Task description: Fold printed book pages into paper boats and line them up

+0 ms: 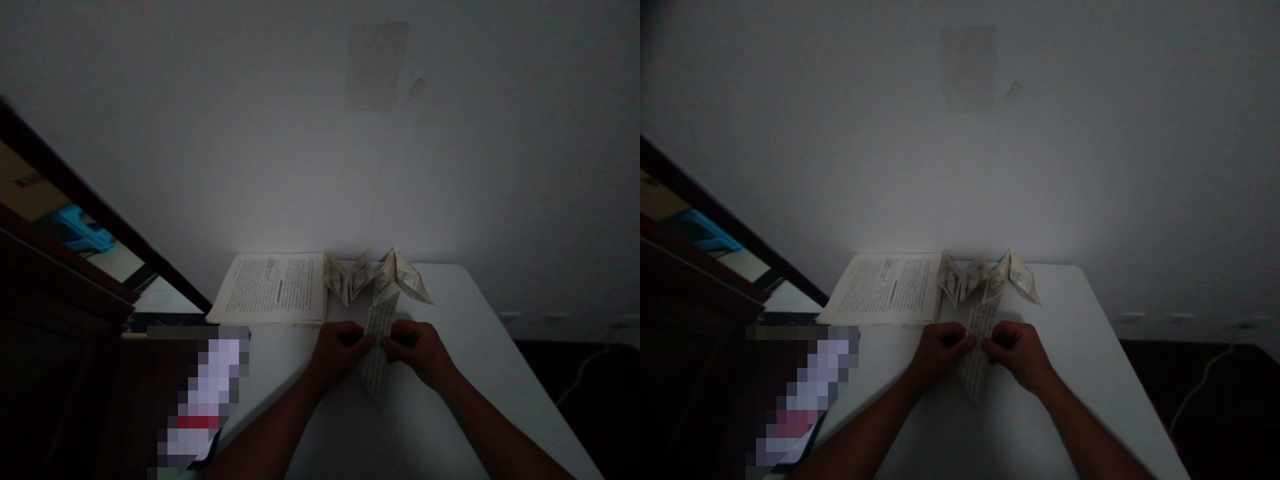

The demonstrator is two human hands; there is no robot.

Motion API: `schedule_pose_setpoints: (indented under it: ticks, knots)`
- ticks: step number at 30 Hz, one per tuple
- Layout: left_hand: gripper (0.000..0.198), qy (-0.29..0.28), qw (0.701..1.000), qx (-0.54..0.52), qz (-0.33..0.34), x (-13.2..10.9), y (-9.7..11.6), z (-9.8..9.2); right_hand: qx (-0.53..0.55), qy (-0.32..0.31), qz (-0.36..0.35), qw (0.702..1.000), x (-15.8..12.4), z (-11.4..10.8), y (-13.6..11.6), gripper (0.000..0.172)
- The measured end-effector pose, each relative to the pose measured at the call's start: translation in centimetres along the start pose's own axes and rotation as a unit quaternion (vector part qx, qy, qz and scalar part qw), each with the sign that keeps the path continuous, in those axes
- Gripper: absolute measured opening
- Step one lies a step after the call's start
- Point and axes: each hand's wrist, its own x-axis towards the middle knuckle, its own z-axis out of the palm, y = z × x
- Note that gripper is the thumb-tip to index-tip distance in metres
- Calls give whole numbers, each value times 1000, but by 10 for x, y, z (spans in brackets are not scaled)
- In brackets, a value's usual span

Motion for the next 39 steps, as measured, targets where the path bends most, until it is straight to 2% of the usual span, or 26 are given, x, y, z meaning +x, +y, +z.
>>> schedule_pose_setpoints:
  ticks: [8,19,26,31,39]
  knots:
    - [34,-13,1000,-26,-4,0,2,0,-12,-19,-11,1000,0,1,-2,30]
    - [32,3,1000,-13,-6,-1,-1,1,-29,-45,-20,998,-2,-3,-6,26]
    - [28,-6,999,-37,-23,-1,-2,0,-47,-49,-29,997,-2,-4,-5,29]
    - [25,-10,999,-46,-10,-1,-4,-1,-63,-37,-27,997,-1,-5,-2,31]
    - [27,-22,997,-68,-11,-1,-5,-1,-42,-33,-18,998,-3,-4,-3,29]
